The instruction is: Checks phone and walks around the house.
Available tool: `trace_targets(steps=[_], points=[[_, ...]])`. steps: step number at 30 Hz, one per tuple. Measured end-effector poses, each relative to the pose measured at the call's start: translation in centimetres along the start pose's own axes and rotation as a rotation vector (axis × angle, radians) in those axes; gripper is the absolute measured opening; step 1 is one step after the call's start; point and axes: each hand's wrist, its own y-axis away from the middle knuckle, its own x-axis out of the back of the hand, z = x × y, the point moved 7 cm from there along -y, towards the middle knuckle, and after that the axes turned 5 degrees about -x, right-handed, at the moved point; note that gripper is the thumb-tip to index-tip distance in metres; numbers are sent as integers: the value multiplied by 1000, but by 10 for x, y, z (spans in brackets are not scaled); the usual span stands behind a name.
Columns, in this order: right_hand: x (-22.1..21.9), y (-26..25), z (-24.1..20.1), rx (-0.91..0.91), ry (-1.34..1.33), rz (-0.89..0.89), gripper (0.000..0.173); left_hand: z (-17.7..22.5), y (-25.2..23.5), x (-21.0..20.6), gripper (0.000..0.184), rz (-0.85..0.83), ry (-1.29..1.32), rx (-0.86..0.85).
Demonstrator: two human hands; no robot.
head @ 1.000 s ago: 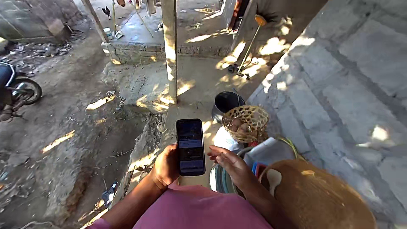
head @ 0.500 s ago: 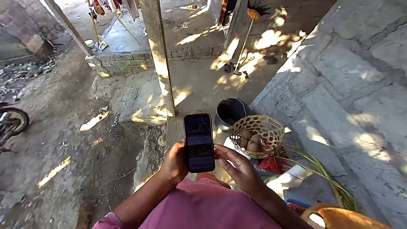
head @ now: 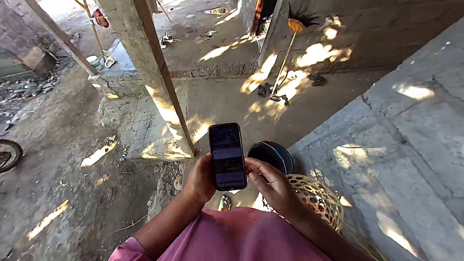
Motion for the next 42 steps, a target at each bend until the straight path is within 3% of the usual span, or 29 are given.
trace_targets(steps=[7,13,17,22,26,34,42], points=[[41,-101,55,-23,-6,19,47,31,-128,-32,55,-6,-41,-77],[89,-189,116,-45,20,224,47,52,-265,-72,48,26,-132,35],[117,-257,149,-63,33,366,47,78,-365,-107,52,-182,-225,80],[150,-351,177,-77,66,524,49,121,-476,-152,52,-263,-333,177],[154,-412,200,-69,42,602,50,145,-539,-162,55,-310,-321,181],[154,-554,246,14,-12,498,50,223,-648,-147,52,-206,-267,100],[149,-754,322,83,-61,167,48,311,-794,-102,52,-4,-175,-83]])
